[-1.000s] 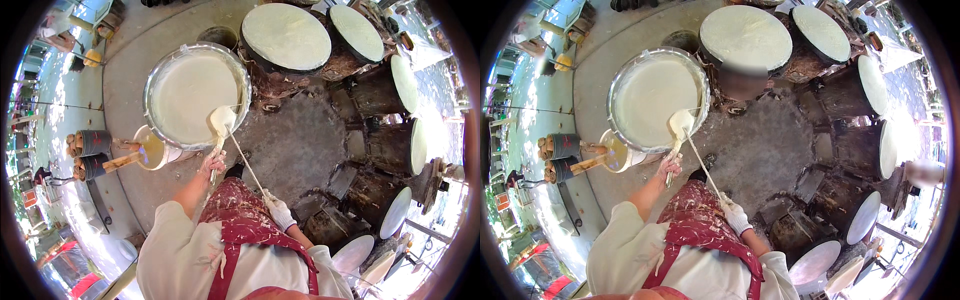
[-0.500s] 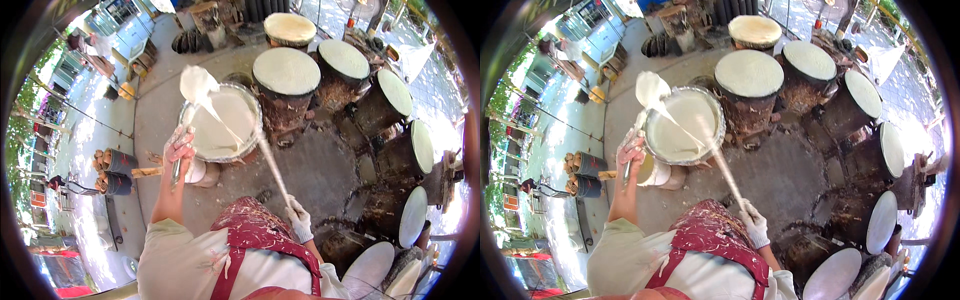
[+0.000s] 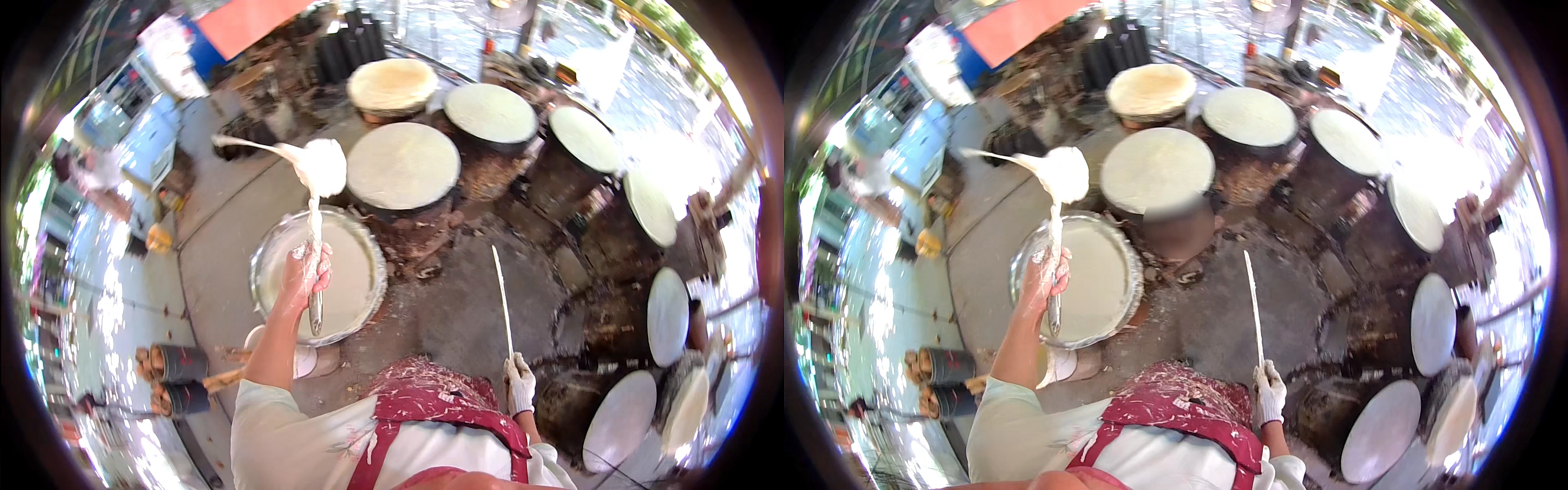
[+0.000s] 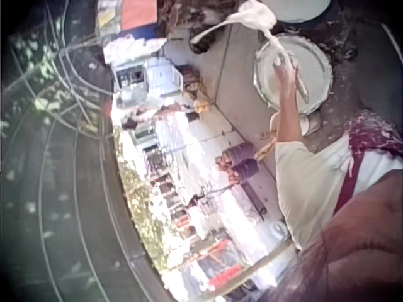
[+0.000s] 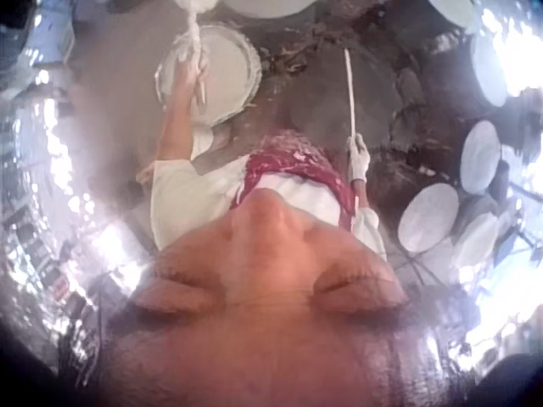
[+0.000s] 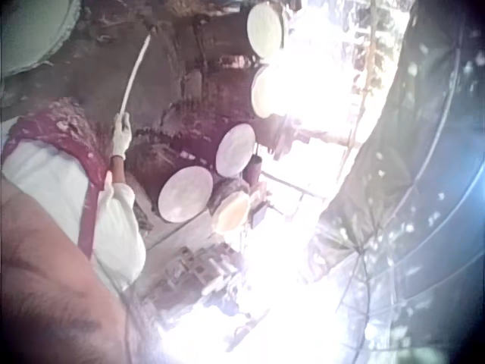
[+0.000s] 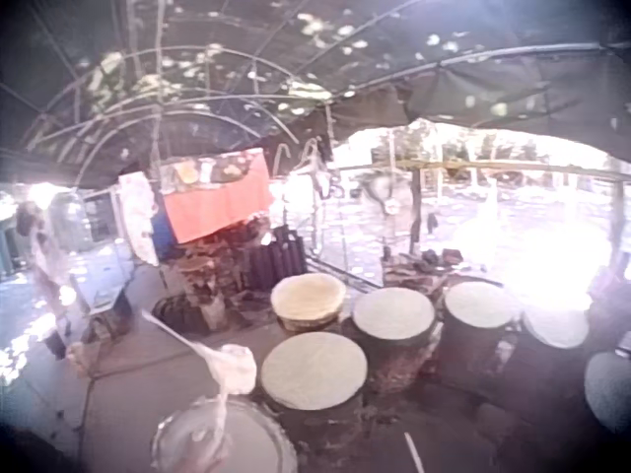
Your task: The person pours batter onto multiple hot griddles, spreads it into thin circles, and flips the pancakes as they cook. They repeatedly scoop batter from a large metal bowl and manage several pancakes at once across the cooking surface.
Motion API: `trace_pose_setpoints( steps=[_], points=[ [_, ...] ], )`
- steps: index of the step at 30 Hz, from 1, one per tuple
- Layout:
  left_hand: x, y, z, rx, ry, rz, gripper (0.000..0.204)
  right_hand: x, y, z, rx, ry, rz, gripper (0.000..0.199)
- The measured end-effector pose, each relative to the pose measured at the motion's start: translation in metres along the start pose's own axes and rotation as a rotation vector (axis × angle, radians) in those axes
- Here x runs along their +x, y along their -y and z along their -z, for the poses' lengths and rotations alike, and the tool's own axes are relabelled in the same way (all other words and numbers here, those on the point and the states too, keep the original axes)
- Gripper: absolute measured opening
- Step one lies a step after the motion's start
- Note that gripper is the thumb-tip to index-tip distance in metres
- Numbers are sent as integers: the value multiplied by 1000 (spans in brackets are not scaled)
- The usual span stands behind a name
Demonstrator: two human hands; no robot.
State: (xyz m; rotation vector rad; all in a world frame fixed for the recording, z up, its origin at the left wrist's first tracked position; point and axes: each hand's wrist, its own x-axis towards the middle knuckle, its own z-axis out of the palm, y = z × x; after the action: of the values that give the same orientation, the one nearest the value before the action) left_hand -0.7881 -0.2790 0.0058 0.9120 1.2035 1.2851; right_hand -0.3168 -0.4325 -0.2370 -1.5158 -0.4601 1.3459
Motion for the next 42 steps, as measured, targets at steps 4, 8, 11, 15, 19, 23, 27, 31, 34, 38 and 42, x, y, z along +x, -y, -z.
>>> trace_pose_setpoints(
  steps=[4,8,11,15,19,23,27,31,34,38,42],
  points=[
    [48,29,-80,-130,270,342,27,-10,8,35,121,-125,48,25],
    [70,80,-209,-197,616,652,31,-22,28,86,231,-370,73,38],
    [51,85,-341,12,855,763,34,-58,46,130,433,-550,176,39],
    [32,112,-498,-174,1087,1013,33,-93,58,202,389,-741,126,43],
    [-4,98,-659,-109,1282,1095,33,-111,89,262,611,-898,130,40],
    [-57,99,-806,126,1448,825,31,-96,145,318,705,-997,162,39],
    [-79,157,-920,184,1607,744,30,-29,182,363,631,-1140,440,43],
    [-119,233,-990,210,1528,753,33,21,213,404,302,-1369,501,45],
    [-124,309,-1012,261,1517,647,29,66,209,416,-176,-1444,-79,44],
    [-109,348,-1028,461,1619,294,26,75,221,420,-206,-1331,-448,49],
    [-47,347,-1031,548,1620,-324,35,131,211,410,427,-1411,1,42]
  ],
)
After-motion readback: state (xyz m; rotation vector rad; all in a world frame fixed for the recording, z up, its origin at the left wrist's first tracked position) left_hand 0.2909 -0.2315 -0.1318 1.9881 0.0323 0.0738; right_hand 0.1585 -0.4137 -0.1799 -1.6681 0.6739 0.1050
